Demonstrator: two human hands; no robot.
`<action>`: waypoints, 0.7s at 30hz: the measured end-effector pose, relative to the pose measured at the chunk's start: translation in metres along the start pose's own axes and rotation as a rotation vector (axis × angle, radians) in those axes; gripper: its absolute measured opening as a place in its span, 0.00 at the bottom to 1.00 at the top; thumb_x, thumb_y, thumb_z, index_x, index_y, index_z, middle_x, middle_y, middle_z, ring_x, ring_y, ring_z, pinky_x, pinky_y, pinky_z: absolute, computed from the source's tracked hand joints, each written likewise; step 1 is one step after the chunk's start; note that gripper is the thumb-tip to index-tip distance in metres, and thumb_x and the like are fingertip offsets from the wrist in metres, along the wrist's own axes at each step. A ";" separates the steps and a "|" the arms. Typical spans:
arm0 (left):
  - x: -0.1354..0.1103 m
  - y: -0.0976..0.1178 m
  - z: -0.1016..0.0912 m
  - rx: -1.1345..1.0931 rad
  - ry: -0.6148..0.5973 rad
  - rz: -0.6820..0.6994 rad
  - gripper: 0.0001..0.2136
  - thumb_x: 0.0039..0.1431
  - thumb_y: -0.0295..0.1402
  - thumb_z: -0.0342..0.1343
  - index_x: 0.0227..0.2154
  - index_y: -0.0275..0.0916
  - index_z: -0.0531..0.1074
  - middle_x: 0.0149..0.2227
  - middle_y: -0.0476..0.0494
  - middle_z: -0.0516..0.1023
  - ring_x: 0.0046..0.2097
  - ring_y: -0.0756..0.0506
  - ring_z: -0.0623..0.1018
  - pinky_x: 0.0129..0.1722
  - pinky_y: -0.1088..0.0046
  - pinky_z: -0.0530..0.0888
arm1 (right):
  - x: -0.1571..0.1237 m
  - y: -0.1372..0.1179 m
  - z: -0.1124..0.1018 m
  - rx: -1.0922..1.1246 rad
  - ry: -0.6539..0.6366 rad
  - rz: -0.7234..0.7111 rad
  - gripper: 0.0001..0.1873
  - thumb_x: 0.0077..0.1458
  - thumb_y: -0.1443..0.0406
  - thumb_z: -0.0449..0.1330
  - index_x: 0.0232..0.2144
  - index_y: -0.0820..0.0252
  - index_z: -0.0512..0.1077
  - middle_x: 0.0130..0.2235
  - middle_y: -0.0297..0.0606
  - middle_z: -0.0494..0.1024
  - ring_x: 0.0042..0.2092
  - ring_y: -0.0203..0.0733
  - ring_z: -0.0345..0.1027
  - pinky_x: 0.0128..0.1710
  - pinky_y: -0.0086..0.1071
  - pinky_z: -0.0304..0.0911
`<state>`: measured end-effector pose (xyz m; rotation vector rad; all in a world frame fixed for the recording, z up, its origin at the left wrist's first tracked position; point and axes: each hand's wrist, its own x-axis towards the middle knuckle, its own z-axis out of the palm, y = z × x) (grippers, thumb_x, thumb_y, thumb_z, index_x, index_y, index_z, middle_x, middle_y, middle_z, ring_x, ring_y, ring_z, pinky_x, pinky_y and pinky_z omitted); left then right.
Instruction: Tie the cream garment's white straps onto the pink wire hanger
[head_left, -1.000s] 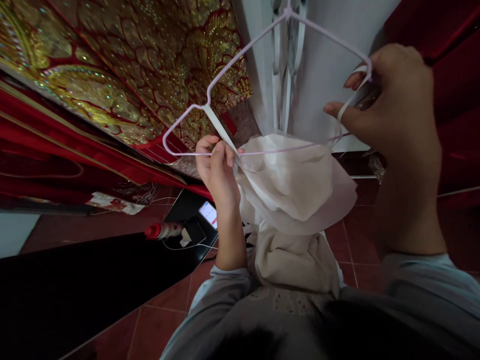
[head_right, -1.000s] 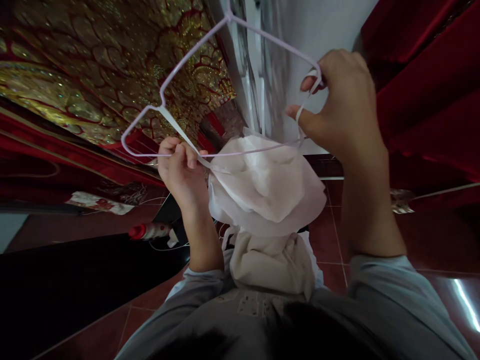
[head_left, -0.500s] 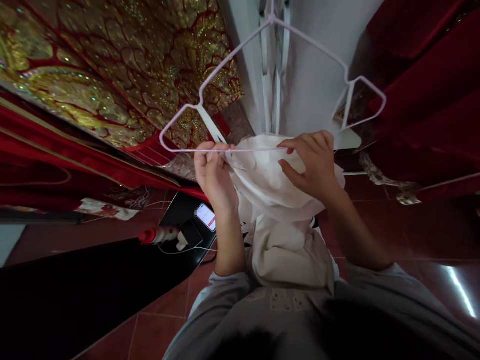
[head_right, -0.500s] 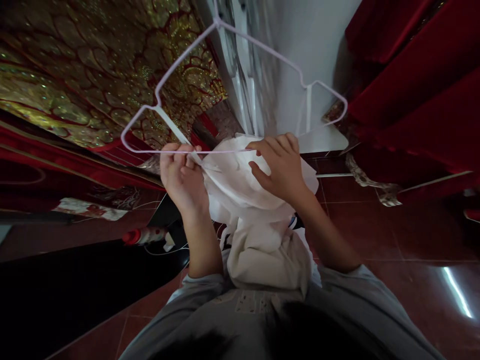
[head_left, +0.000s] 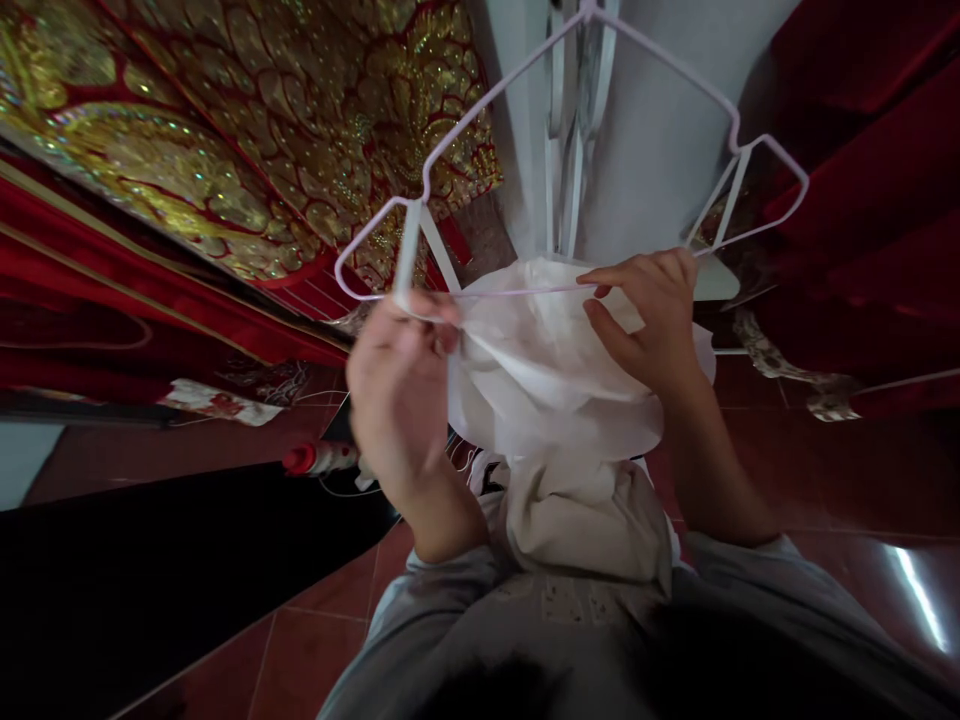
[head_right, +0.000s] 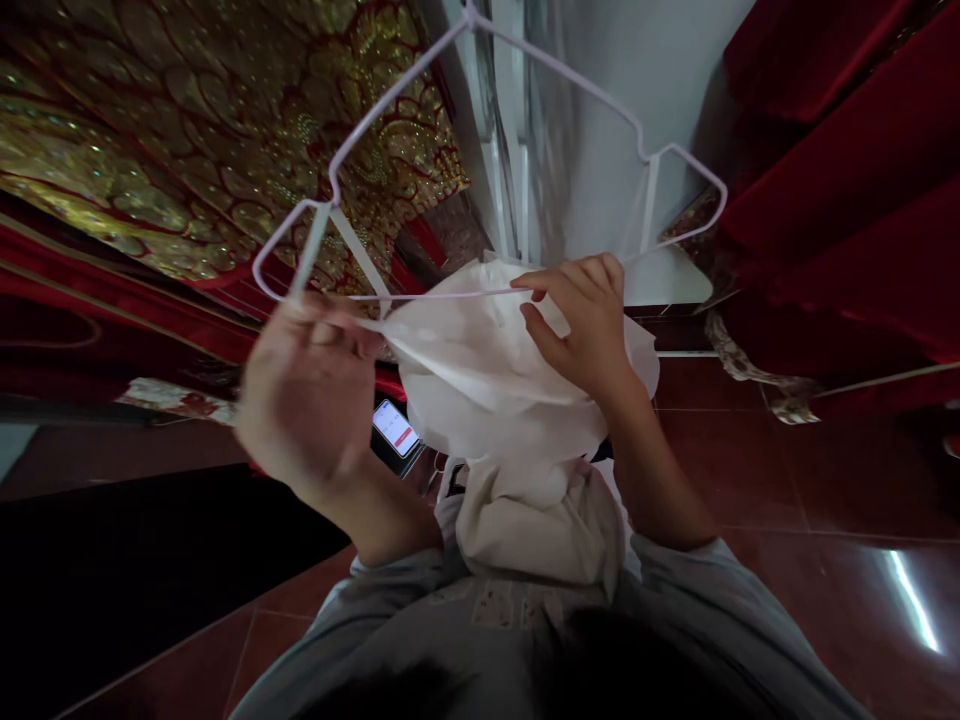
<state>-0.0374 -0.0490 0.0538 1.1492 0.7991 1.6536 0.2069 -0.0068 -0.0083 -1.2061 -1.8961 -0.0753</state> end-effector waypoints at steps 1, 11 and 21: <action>0.008 0.003 -0.008 -0.145 0.040 0.002 0.07 0.62 0.40 0.66 0.37 0.44 0.80 0.40 0.47 0.79 0.41 0.45 0.76 0.44 0.69 0.74 | 0.000 0.001 -0.002 -0.004 -0.005 -0.012 0.09 0.67 0.60 0.58 0.46 0.49 0.76 0.37 0.36 0.79 0.42 0.47 0.69 0.56 0.51 0.61; 0.034 -0.048 -0.049 0.133 0.417 0.037 0.08 0.62 0.35 0.62 0.43 0.45 0.79 0.54 0.46 0.81 0.58 0.43 0.78 0.51 0.68 0.74 | 0.000 0.006 -0.001 0.012 0.030 -0.075 0.11 0.66 0.60 0.59 0.48 0.49 0.77 0.38 0.36 0.80 0.43 0.49 0.71 0.56 0.52 0.62; 0.029 -0.046 0.019 -0.160 0.011 0.033 0.10 0.63 0.41 0.67 0.41 0.41 0.79 0.28 0.49 0.76 0.38 0.45 0.84 0.38 0.72 0.79 | -0.001 0.032 -0.028 0.116 0.503 -0.003 0.15 0.66 0.56 0.63 0.54 0.48 0.74 0.48 0.40 0.79 0.52 0.52 0.76 0.54 0.53 0.73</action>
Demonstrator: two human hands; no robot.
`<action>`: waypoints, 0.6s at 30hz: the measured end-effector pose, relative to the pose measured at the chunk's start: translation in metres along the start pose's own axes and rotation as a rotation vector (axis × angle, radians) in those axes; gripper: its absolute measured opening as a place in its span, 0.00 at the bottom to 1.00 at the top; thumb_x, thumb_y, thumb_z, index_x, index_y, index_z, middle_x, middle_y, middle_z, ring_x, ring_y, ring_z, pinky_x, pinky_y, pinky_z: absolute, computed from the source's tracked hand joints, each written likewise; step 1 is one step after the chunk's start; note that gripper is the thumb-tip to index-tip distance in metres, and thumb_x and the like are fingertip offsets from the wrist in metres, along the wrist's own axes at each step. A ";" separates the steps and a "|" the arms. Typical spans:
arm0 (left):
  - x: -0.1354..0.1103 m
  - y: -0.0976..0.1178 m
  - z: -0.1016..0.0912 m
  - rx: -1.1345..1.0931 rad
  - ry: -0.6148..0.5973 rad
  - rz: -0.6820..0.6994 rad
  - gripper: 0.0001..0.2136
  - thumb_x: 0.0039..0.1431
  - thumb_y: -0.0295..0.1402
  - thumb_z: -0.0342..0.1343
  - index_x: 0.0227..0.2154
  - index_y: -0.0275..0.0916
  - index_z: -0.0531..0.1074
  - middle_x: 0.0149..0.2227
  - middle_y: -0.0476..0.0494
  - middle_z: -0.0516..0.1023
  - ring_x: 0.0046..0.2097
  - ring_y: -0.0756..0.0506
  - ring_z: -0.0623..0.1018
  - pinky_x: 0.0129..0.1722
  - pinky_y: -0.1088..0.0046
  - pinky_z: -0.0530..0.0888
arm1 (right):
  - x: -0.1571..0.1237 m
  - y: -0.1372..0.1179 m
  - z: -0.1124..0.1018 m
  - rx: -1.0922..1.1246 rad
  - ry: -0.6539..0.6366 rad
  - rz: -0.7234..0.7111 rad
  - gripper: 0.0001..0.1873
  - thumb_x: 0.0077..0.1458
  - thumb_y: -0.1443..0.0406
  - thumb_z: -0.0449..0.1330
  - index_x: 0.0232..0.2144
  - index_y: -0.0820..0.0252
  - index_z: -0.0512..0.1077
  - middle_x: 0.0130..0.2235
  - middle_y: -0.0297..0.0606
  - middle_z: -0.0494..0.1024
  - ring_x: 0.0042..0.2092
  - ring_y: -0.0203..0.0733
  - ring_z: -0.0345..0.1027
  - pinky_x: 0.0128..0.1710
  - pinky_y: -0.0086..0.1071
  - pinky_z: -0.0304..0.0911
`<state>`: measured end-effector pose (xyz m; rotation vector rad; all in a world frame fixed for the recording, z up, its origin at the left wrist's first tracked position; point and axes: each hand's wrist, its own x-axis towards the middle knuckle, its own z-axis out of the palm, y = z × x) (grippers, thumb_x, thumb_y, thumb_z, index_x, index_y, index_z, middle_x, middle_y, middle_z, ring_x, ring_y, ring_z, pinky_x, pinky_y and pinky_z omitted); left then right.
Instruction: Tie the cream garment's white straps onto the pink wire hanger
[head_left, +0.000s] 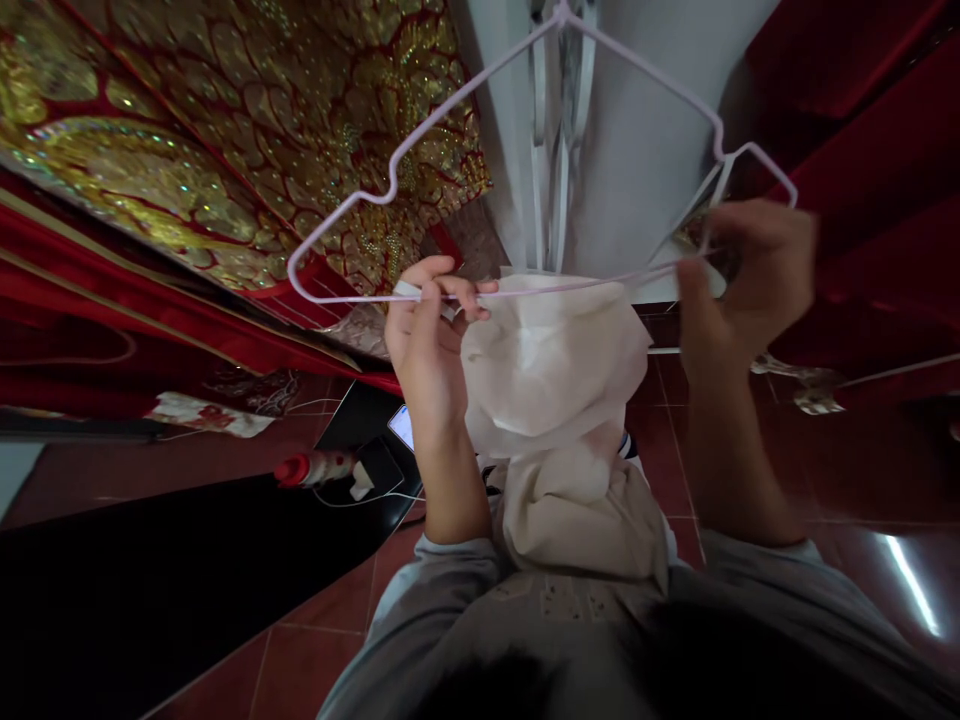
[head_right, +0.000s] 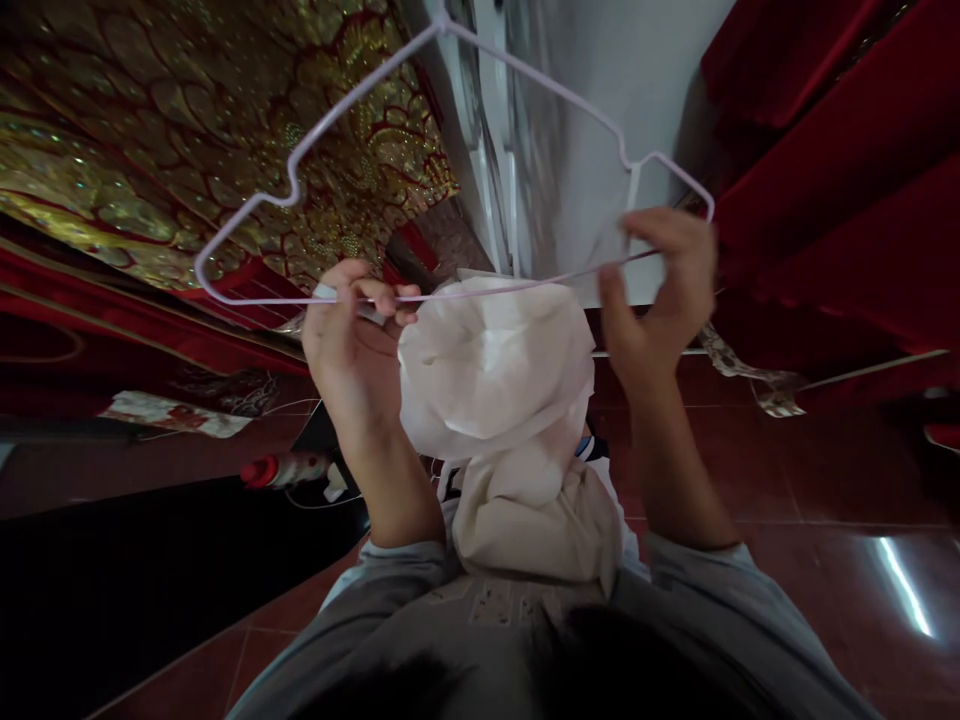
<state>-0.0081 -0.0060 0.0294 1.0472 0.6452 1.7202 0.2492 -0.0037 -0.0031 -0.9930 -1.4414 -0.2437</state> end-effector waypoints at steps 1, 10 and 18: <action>0.000 -0.001 0.002 -0.027 0.009 0.010 0.08 0.63 0.38 0.67 0.40 0.40 0.78 0.26 0.50 0.74 0.36 0.46 0.83 0.36 0.73 0.78 | 0.004 0.007 -0.004 -0.036 0.071 0.049 0.17 0.66 0.54 0.63 0.55 0.48 0.74 0.49 0.41 0.79 0.50 0.52 0.76 0.52 0.52 0.74; -0.002 -0.010 0.004 0.090 0.118 0.054 0.07 0.67 0.36 0.63 0.38 0.42 0.71 0.23 0.54 0.69 0.29 0.49 0.77 0.31 0.75 0.75 | 0.055 -0.009 -0.008 -0.032 -0.271 0.107 0.10 0.68 0.58 0.61 0.46 0.36 0.83 0.52 0.37 0.80 0.57 0.54 0.74 0.59 0.58 0.72; -0.003 -0.007 0.004 0.099 0.091 0.080 0.11 0.67 0.41 0.65 0.37 0.42 0.71 0.23 0.55 0.70 0.25 0.51 0.72 0.33 0.74 0.76 | 0.062 0.051 0.010 0.229 0.316 -0.008 0.09 0.59 0.57 0.72 0.43 0.36 0.85 0.38 0.27 0.83 0.46 0.43 0.80 0.50 0.42 0.77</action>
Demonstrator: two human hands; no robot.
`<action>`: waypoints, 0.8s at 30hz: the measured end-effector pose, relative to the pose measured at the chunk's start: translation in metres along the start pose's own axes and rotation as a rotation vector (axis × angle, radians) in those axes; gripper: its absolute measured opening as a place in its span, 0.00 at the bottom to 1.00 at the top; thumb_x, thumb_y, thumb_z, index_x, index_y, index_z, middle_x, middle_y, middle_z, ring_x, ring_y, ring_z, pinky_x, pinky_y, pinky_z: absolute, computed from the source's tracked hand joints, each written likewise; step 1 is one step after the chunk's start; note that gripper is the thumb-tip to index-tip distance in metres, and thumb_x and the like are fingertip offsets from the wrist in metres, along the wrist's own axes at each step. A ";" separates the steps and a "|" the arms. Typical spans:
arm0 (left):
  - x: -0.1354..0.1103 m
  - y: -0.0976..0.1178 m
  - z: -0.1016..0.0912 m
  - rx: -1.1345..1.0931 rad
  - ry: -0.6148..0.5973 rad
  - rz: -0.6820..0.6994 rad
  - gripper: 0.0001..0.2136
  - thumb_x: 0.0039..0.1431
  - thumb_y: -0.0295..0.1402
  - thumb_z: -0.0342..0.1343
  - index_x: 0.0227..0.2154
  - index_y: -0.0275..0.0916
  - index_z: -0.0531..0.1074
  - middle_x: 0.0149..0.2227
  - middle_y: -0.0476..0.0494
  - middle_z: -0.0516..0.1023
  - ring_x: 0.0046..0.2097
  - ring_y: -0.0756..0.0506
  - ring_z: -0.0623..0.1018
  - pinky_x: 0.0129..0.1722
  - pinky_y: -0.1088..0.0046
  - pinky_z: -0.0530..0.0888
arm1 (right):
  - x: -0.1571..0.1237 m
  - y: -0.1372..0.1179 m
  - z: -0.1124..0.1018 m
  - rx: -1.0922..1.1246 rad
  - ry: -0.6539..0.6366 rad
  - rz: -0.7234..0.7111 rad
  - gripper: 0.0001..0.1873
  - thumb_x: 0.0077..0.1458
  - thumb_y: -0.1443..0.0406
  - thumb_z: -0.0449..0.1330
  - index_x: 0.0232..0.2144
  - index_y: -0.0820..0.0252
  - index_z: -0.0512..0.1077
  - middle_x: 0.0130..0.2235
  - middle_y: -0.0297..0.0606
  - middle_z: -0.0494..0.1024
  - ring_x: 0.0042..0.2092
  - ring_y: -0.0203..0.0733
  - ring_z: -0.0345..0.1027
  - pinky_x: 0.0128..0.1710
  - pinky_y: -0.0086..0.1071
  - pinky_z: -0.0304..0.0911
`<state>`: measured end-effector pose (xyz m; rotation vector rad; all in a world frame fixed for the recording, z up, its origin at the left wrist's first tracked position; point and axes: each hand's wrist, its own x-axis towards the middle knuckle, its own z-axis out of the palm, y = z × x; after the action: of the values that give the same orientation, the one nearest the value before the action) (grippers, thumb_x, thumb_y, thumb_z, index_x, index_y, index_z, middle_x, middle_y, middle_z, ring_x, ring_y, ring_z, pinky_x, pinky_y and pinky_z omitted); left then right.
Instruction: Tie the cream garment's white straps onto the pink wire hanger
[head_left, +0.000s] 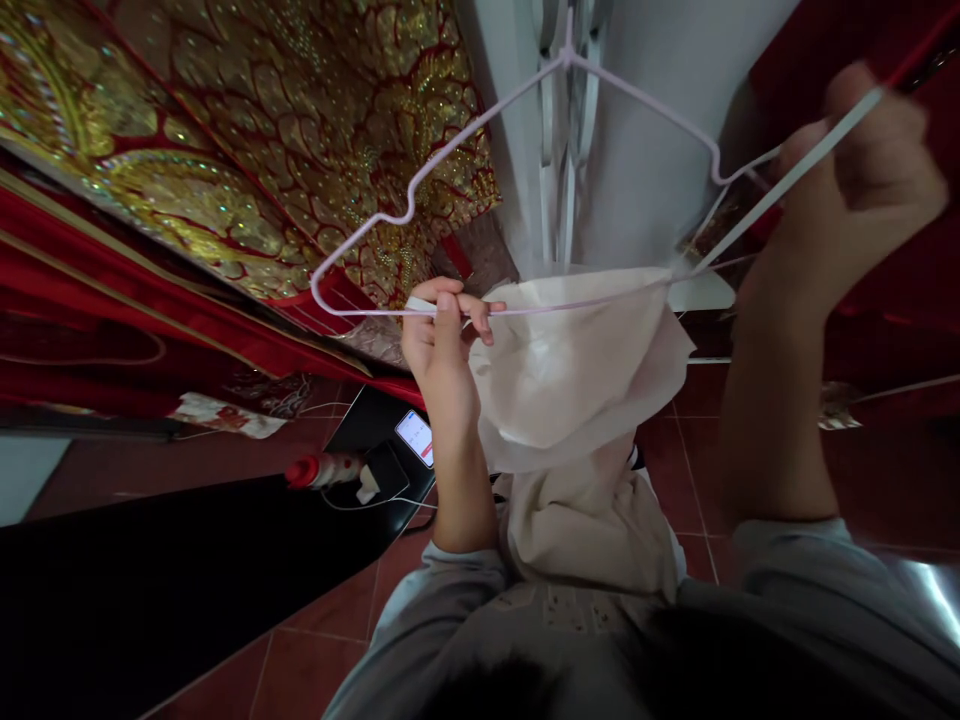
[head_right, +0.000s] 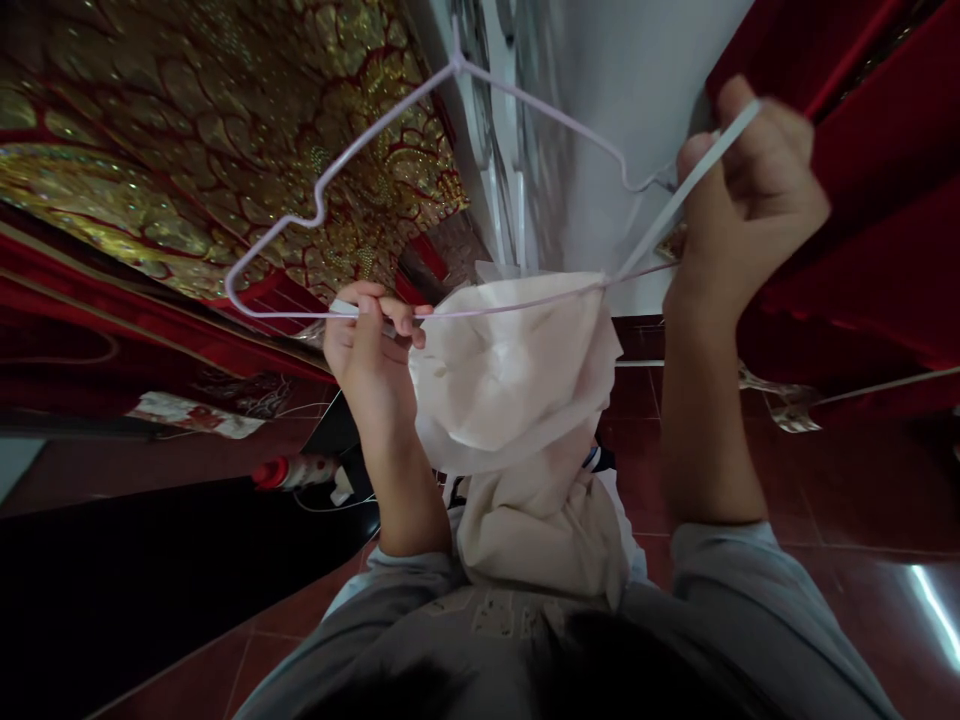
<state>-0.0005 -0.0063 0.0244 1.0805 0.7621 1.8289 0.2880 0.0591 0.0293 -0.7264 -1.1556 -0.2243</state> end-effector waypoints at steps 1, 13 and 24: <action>0.000 -0.001 0.000 -0.001 -0.003 -0.006 0.11 0.67 0.42 0.65 0.37 0.42 0.71 0.23 0.55 0.70 0.25 0.51 0.72 0.33 0.74 0.76 | -0.006 0.005 -0.003 -0.007 0.023 0.071 0.13 0.59 0.56 0.72 0.46 0.35 0.84 0.38 0.27 0.81 0.41 0.41 0.80 0.48 0.43 0.77; -0.004 -0.008 0.004 -0.006 0.003 -0.065 0.13 0.66 0.45 0.64 0.38 0.44 0.68 0.25 0.55 0.68 0.28 0.50 0.73 0.38 0.70 0.77 | -0.054 -0.047 -0.001 -0.134 -0.480 0.100 0.43 0.62 0.45 0.64 0.73 0.37 0.55 0.63 0.44 0.70 0.55 0.54 0.75 0.55 0.52 0.76; -0.009 -0.014 0.010 -0.040 -0.003 -0.034 0.11 0.68 0.43 0.61 0.40 0.43 0.69 0.26 0.55 0.69 0.27 0.50 0.72 0.40 0.71 0.79 | -0.059 -0.045 -0.006 -0.224 -0.060 -0.028 0.40 0.66 0.42 0.56 0.71 0.50 0.57 0.66 0.51 0.66 0.65 0.60 0.69 0.60 0.56 0.71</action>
<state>0.0160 -0.0071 0.0146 1.0379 0.7348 1.8065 0.2449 0.0095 -0.0060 -0.9193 -1.2098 -0.3615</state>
